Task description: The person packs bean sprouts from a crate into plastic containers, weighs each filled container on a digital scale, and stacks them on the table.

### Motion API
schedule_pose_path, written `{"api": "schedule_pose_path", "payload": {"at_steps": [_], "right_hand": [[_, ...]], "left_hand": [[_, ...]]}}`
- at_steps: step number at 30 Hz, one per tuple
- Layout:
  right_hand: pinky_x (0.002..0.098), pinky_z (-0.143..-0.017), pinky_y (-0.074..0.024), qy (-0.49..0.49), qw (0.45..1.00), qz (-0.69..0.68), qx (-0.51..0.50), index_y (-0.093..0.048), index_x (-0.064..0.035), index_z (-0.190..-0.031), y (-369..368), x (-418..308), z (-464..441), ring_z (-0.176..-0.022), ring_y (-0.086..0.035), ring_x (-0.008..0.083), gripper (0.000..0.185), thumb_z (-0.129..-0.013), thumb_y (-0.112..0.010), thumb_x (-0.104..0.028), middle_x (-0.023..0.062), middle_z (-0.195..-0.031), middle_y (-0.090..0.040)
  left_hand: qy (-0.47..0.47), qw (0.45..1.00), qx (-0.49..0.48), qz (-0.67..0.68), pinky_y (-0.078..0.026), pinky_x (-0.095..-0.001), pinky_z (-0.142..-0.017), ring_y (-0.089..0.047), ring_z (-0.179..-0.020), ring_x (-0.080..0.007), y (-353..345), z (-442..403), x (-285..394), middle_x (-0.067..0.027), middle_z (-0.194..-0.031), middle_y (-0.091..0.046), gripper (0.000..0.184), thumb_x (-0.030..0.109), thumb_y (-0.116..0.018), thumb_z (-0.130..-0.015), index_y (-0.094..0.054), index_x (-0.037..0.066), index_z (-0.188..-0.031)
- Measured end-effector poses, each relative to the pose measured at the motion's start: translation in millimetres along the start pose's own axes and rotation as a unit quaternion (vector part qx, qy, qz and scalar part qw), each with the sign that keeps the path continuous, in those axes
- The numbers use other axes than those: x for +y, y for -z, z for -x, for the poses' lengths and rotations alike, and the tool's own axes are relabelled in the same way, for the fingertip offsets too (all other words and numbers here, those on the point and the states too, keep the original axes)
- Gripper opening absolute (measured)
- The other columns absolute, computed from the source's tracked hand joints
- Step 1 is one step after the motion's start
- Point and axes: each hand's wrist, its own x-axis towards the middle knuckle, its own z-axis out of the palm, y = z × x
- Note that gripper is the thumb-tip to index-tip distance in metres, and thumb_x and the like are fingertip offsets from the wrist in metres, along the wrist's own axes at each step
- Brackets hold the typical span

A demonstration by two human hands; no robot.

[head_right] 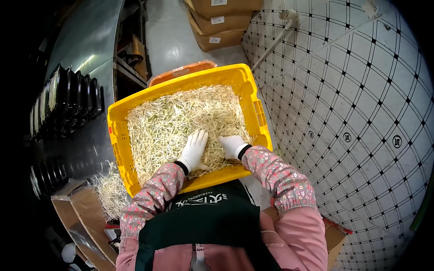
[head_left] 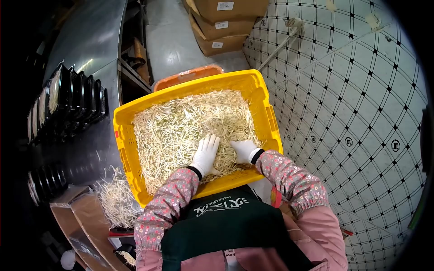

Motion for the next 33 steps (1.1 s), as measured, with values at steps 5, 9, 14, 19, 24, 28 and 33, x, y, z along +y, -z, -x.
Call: {"api": "schedule_pose_path", "payload": {"at_steps": [5,9,14,19,24,28,33], "right_hand": [[0.0471,-0.077,-0.0555,-0.024,0.995,0.041,-0.084,-0.06,-0.0057,-0.117,42.9,-39.1,11.2,-0.091,-0.07,0.0387,0.05,-0.071,-0.071,-0.022,0.0205,-0.093,-0.071],[0.0456,-0.078,-0.0567,-0.018,0.99,0.1,-0.098,-0.07,-0.0045,-0.103,50.8,-48.5,2.0,-0.091,-0.071,0.0364,0.034,-0.074,-0.071,-0.022,0.0189,-0.096,-0.073],[0.0464,-0.072,-0.0566,0.042,0.99,0.129,-0.033,-0.071,-0.0076,-0.094,101.8,-70.3,39.5,-0.085,-0.071,0.0373,0.027,-0.07,-0.07,-0.018,0.0188,-0.086,-0.072],[0.0416,-0.071,-0.0566,0.111,0.989,0.078,0.064,-0.061,-0.0183,-0.132,172.4,-95.0,60.5,-0.083,-0.071,0.033,0.063,-0.071,-0.075,-0.024,0.0129,-0.088,-0.071],[0.042,-0.073,-0.0554,0.189,0.938,0.034,0.29,-0.051,-0.0154,-0.141,132.7,-122.7,-45.8,-0.082,-0.068,0.0328,0.061,-0.082,-0.068,-0.016,0.0139,-0.093,-0.068],[0.0447,-0.099,-0.0431,0.199,0.933,0.052,0.294,-0.038,-0.0119,-0.151,56.5,-140.3,-117.7,-0.112,-0.057,0.03,0.076,-0.081,-0.067,-0.012,0.0115,-0.122,-0.061],[0.054,-0.113,-0.0307,0.274,0.941,0.009,0.197,-0.032,-0.0154,-0.155,-8.8,-147.2,-22.6,-0.137,-0.038,0.0425,0.081,-0.088,-0.068,-0.043,0.0254,-0.151,-0.036]], "left_hand": [[-0.027,0.999,-0.022,0.0,-0.021,-0.0538,-0.12,-0.02,-0.15,-0.0402,-10.4,-17.9,-11.5,-0.0235,-0.16,-0.024,0.144,0.065,-0.089,-0.05,-0.017,0.0,-0.156],[-0.061,0.994,-0.095,-0.002,-0.012,-0.0571,-0.123,-0.012,-0.153,-0.0391,-3.9,-26.8,-10.9,-0.0159,-0.161,-0.025,0.11,0.053,-0.087,-0.064,-0.039,0.0,-0.148],[-0.09,0.97,0.134,0.184,-0.047,-0.0477,-0.097,-0.064,-0.099,-0.0329,-49.8,-18.5,-14.6,-0.0107,-0.095,-0.066,0.038,0.028,-0.078,-0.074,-0.065,0.011,-0.104],[0.013,0.919,0.319,0.233,-0.054,-0.0406,-0.071,-0.065,-0.079,-0.0328,35.5,26.6,-32.4,-0.0111,-0.085,-0.065,0.034,0.033,-0.079,-0.076,-0.067,0.014,-0.102],[0.17,0.943,0.283,0.031,-0.041,-0.0459,-0.1,-0.058,-0.102,-0.0333,80.4,62.5,-120.7,-0.0122,-0.101,-0.063,0.043,0.022,-0.076,-0.073,-0.063,0.007,-0.112],[0.228,0.938,0.257,-0.037,-0.031,-0.0577,-0.109,-0.051,-0.114,-0.0341,32.1,81.1,-154.9,-0.0144,-0.114,-0.057,0.068,0.03,-0.074,-0.078,-0.05,0.007,-0.137],[0.185,0.969,0.159,0.039,-0.021,-0.0628,-0.115,-0.033,-0.141,-0.0424,7.4,180.4,-65.3,-0.0205,-0.145,-0.043,0.094,0.043,-0.073,-0.079,-0.032,0.003,-0.153]]}}
